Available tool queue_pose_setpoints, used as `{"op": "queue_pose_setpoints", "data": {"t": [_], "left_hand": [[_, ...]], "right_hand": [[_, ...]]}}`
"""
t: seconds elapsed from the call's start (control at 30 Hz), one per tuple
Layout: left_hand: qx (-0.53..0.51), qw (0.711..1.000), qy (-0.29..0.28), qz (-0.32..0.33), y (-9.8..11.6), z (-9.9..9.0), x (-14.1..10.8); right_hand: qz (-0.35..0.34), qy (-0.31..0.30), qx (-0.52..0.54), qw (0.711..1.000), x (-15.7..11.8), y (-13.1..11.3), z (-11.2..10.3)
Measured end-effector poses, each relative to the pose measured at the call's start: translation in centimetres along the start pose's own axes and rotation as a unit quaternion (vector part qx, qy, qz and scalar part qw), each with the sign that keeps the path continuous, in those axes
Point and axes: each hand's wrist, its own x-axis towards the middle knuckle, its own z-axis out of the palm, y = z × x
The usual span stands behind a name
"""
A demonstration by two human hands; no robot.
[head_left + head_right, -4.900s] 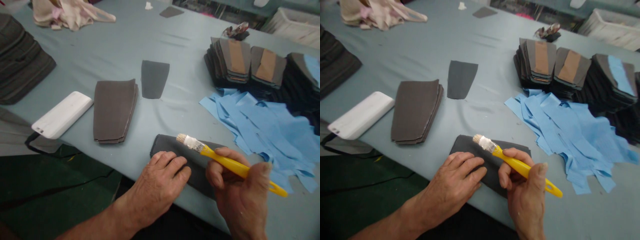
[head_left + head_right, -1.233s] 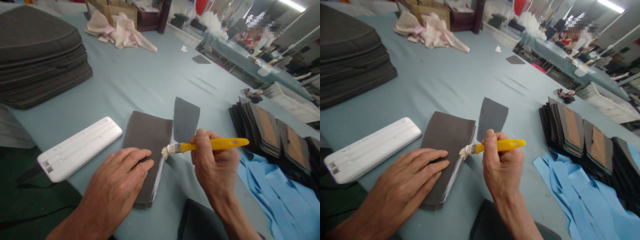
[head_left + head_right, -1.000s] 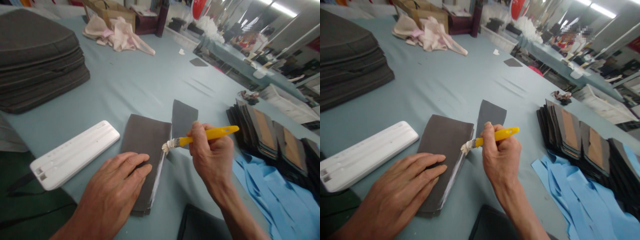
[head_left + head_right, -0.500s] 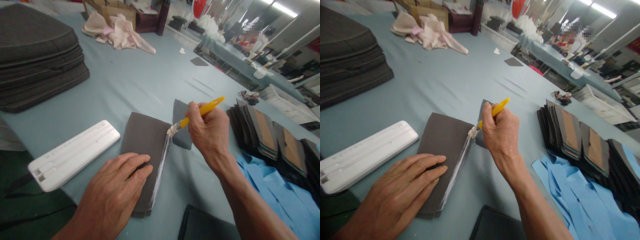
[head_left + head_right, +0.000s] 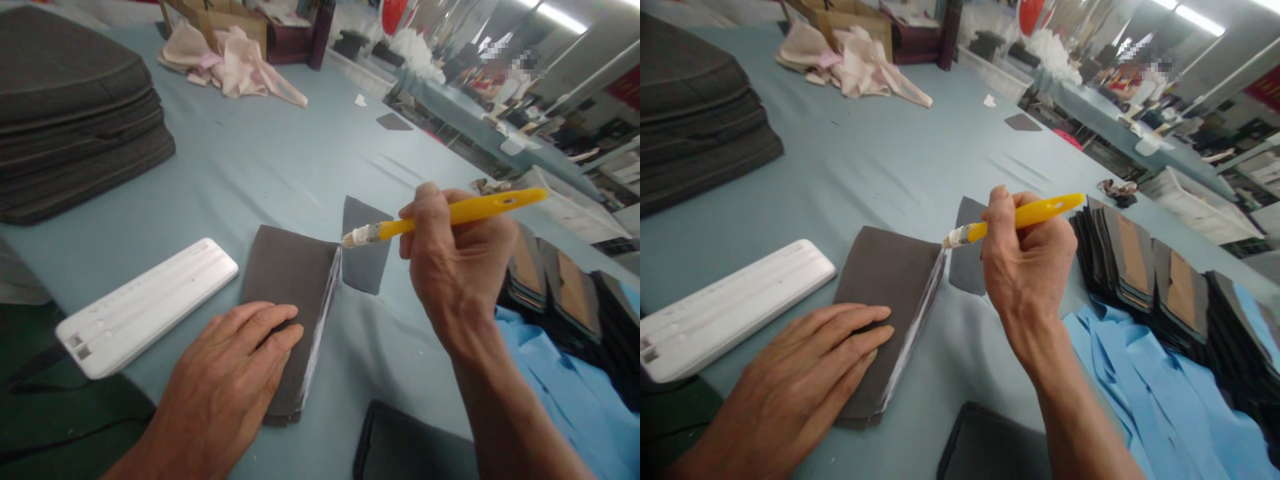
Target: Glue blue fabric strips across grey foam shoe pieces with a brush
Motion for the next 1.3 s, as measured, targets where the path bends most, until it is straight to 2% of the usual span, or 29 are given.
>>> {"op": "queue_pose_setpoints", "data": {"t": [0.1, 0.2, 0.33, 0.47, 0.8, 1.0, 1.3], "left_hand": [[0.000, 1.000, -0.004, 0.005, 0.0, 0.0, 0.1], [-0.001, 1.000, -0.006, 0.008, 0.0, 0.0, 0.2], [0.007, 1.000, -0.009, 0.001, 0.2, 0.0, 0.2], [0.004, 1.000, -0.016, 0.004, 0.1, -0.1, 0.2], [0.021, 1.000, -0.008, -0.001, 0.2, 0.2, 0.1], [0.026, 0.999, -0.020, 0.013, 0.0, -0.1, 0.0], [0.023, 1.000, 0.000, 0.013, 0.2, -0.3, 0.4]], "right_hand": [[0.011, 0.014, 0.045, 0.999, -1.8, -0.7, -0.7], [0.060, -0.011, 0.071, 0.996, -3.4, -1.0, -1.6], [0.121, -0.076, 0.096, 0.985, -5.2, -0.9, -2.4], [0.155, -0.147, 0.095, 0.972, -5.9, 0.0, -2.0], [0.109, -0.077, 0.010, 0.991, -1.7, 2.4, 0.6], [0.104, -0.080, -0.035, 0.991, 1.2, 2.6, 1.7], [0.053, -0.069, -0.150, 0.985, 4.3, 2.3, 3.0]]}}
